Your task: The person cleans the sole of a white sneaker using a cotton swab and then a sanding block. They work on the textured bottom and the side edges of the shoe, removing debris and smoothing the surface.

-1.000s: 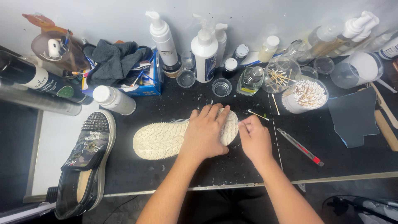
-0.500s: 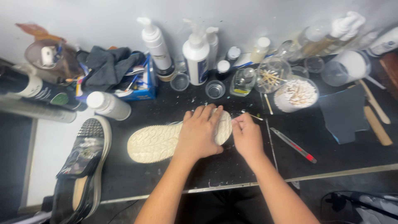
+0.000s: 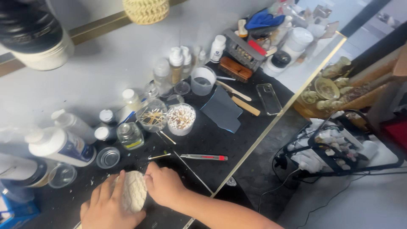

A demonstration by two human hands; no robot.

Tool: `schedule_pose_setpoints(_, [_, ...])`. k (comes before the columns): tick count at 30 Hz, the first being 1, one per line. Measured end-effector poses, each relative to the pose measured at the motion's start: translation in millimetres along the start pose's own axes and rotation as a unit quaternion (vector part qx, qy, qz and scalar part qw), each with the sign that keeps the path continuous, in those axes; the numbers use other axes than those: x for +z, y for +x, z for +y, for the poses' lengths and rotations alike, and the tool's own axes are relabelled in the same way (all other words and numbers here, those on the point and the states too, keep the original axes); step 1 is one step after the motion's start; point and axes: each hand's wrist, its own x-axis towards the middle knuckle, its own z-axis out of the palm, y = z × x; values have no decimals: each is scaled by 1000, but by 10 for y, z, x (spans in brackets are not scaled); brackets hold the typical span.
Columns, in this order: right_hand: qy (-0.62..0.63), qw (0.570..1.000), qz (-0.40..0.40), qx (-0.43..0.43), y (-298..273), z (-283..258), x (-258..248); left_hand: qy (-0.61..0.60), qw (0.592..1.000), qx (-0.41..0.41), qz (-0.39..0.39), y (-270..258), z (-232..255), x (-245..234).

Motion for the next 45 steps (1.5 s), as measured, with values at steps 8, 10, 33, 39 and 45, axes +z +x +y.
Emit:
schedule_pose_setpoints(8, [-3,1000,-9,5,-18,45,42,34,999,-4,-42,112,-82,143])
schedule_pose_setpoints(10, [-13,1000,-11,5,19,26,43,25,998,-15,-56,92,-57,104])
schedule_pose_setpoints(33, [-12,1000,23,1,69,131,81,-48,998,-37,-26,-104,175,-354])
schedule_pose_setpoints(39, [-3,1000,6,17,80,56,62,-48,998,-23,-25,-121,183,-412])
schedule_pose_setpoints(45, [0,1000,-9,11,93,29,18,-41,999,-25,-5,-116,221,-375])
